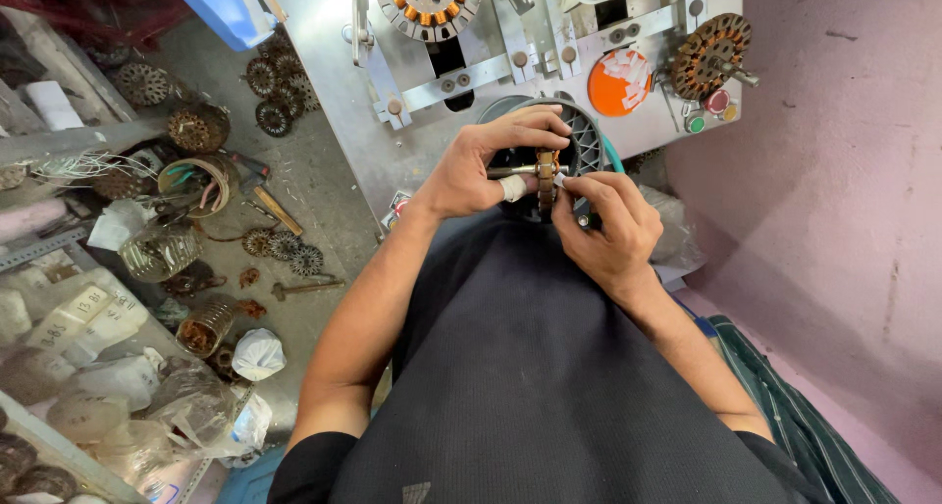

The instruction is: The person manually assembles fan motor components using a specialized winding machine. They place copper wire coils and metal stator parts onto the machine, use a small tool for precision adjustments, and manually connect electrical leads.

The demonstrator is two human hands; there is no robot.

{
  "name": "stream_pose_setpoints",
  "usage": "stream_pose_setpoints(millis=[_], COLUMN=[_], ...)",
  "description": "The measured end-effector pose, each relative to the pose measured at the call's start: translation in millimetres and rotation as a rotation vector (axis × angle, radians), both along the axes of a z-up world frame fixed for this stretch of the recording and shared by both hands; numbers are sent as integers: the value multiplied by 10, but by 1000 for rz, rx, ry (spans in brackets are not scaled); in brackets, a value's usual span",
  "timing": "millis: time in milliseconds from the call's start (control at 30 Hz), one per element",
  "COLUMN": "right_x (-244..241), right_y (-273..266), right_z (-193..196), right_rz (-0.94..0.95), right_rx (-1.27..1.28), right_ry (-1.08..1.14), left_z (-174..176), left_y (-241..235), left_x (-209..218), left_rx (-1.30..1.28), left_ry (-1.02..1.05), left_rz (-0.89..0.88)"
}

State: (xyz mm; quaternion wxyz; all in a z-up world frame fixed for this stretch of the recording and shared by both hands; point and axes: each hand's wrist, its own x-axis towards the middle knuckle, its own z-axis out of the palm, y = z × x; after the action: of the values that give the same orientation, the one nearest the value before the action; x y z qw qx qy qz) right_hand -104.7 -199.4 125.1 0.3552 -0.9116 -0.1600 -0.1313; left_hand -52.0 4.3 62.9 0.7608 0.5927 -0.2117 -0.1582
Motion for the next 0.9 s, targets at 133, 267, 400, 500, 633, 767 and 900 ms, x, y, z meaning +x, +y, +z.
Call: stream_pose_setpoints(millis=[133,267,400,500,633,767,900], right_x=[0,14,71,122,159,296,493], right_y=[4,8,-8,-7,16,34,-123], right_z=[-21,-25,1,41,156,249,221], right_rz=[-7,14,48,72,67,36,35], right_rx=[-11,-21,-64,-94,-105,-62,33], right_ry=[-12,-19,17,64,158,366,702], left_z=[-3,-1,-10,-30,-46,-28,-38], left_y=[-4,21,-1,-11,-14,-20,-9], left_x=[21,14,19,19,4,23,15], left_rx=[7,-19,-13,4,-3,-15,-15], left_ry=[-21,-6,2,9,-9,1,-8], left_rz=[11,-1,14,23,35,54,48])
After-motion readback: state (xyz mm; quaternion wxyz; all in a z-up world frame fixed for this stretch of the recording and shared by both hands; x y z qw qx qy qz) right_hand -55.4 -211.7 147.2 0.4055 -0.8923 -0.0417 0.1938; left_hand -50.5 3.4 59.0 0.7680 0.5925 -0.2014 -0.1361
